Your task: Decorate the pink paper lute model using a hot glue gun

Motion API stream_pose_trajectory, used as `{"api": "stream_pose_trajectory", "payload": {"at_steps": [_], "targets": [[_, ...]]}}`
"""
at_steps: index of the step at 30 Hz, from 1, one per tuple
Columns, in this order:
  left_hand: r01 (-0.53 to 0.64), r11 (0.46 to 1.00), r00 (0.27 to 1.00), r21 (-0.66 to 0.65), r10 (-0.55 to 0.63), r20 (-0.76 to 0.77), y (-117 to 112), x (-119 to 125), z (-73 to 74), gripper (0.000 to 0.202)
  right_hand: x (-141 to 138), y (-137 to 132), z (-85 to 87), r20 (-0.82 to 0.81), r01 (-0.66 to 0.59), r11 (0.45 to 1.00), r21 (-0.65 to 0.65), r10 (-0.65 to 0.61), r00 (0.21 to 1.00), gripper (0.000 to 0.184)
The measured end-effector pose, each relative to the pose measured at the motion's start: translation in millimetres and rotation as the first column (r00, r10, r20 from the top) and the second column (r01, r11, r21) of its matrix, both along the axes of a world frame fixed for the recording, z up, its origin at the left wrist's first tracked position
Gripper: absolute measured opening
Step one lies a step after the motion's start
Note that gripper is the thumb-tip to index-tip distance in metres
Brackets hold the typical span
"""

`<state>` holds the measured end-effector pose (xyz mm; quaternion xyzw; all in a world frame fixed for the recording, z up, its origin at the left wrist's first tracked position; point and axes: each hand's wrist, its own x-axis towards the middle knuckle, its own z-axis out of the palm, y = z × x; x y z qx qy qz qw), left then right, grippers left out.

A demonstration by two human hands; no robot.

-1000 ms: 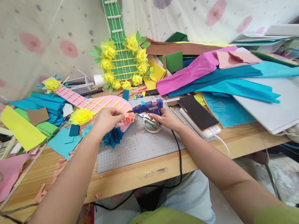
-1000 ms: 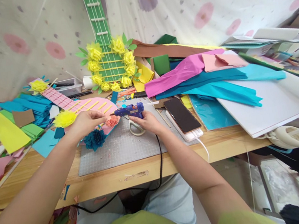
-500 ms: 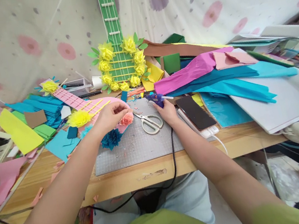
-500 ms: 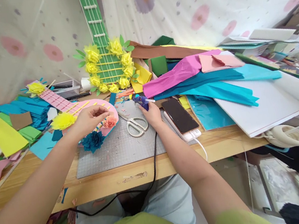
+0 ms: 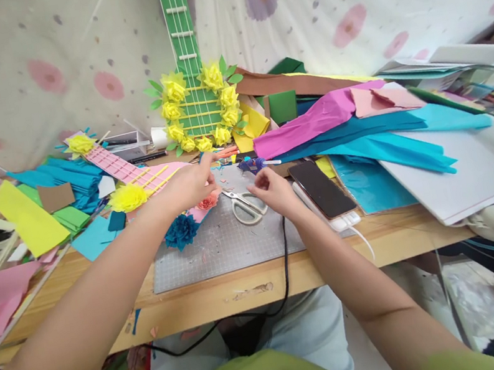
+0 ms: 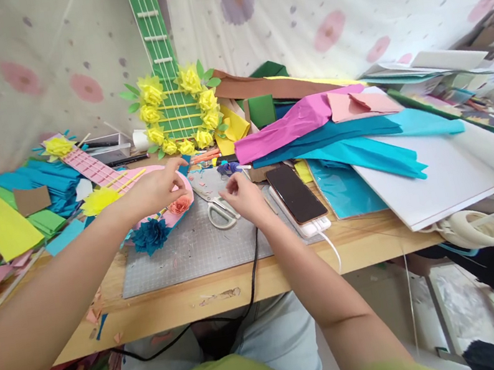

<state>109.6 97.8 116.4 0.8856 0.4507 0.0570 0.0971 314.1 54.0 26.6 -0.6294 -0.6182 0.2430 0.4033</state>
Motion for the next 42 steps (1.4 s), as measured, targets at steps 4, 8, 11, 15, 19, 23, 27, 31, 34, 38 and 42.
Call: {"api": "stream_pose_trajectory", "payload": {"at_steps": [4, 8, 11, 15, 19, 23, 27, 31, 34, 38, 42], "targets": [[0.047, 0.998, 0.984, 0.044, -0.038, -0.177, -6, 21, 7.4, 0.059, -21, 7, 16.5, -0.226, -0.269, 0.963, 0.034, 0.269, 0.936, 0.029], [0.131, 0.984, 0.950, 0.124, -0.089, -0.298, -9, 32, 7.1, 0.065, -31, 12, 33.6, -0.056, -0.285, 0.958, 0.031, 0.286, 0.956, 0.037], [0.143, 0.977, 0.936, 0.160, -0.081, -0.341, -7, 32, 4.5, 0.065, -33, 15, 39.0, 0.057, -0.280, 0.960, 0.012, 0.278, 0.959, 0.039], [0.139, 0.974, 0.928, 0.180, -0.065, -0.366, -2, 29, 0.6, 0.062, -35, 18, 36.8, 0.130, -0.311, 0.950, 0.007, 0.308, 0.943, 0.041], [0.168, 0.961, 0.918, 0.220, -0.071, -0.391, 1, 30, -2.8, 0.058, -40, 21, 34.3, 0.214, -0.304, 0.953, 0.003, 0.296, 0.931, 0.043], [0.180, 0.958, 0.910, 0.224, -0.076, -0.408, 0, 34, -4.0, 0.058, -44, 22, 33.8, 0.264, -0.235, 0.972, 0.003, 0.226, 0.938, 0.033], [0.053, 0.977, 0.957, 0.206, 0.009, -0.291, 5, 24, -2.8, 0.070, -43, 26, 24.2, 0.130, -0.202, 0.979, 0.017, 0.199, 0.971, 0.028], [-0.183, 0.948, 0.971, 0.261, 0.216, -0.103, 18, 2, -2.8, 0.049, -44, 38, -1.6, -0.316, -0.100, 0.994, -0.031, 0.085, 0.945, 0.023], [-0.247, 0.950, 0.969, 0.189, 0.248, 0.017, 19, -7, -12.3, 0.034, -46, 45, -19.1, -0.600, -0.105, 0.984, -0.147, -0.004, 0.800, 0.027], [-0.112, 0.988, 0.994, 0.110, 0.111, 0.016, 7, -5, -38.3, 0.048, -48, 46, -27.2, -0.730, -0.120, 0.969, -0.217, -0.080, 0.678, 0.025], [-0.052, 0.988, 0.997, 0.143, 0.059, -0.050, -2, 0, -56.6, 0.041, -51, 46, -28.8, -0.750, -0.102, 0.973, -0.209, -0.092, 0.655, 0.019]]}}
